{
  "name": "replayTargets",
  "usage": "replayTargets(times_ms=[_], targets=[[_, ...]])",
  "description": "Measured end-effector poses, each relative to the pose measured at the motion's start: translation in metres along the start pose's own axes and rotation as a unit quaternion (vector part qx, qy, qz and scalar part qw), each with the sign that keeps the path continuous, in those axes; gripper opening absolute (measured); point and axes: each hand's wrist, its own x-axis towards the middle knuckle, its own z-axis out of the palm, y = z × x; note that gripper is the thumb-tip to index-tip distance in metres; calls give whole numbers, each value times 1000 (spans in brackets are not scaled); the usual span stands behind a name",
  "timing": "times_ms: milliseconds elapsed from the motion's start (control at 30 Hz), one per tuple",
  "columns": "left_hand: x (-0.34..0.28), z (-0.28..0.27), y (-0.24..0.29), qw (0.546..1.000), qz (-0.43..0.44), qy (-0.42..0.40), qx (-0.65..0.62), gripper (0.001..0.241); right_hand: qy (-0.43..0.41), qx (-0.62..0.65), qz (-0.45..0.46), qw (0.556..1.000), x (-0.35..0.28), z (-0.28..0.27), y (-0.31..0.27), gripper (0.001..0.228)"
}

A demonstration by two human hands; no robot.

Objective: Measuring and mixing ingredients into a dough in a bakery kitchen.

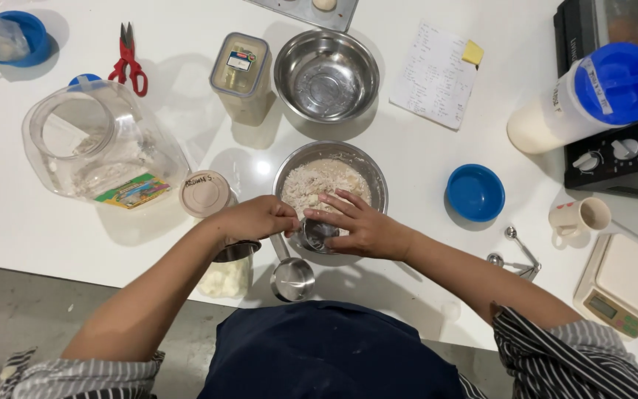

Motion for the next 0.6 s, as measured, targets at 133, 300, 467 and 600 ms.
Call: replayTargets(times_ms=[133, 300, 467, 600], targets=[[3, -5, 2, 998, -26, -33, -39, 30, -37, -82, -68, 994, -2, -8, 10, 4], [1, -8, 6, 999, -23, -41, 23, 30, -69, -97, -86, 989, 2, -8, 22, 9], [7, -8, -10, 999, -44, 11, -16, 34, -76, -194, -41, 977, 3, -2, 26, 49], [12, -3, -28, 995, -79, 55, 0, 33, -24, -198, 14, 980, -8, 13, 18, 60]])
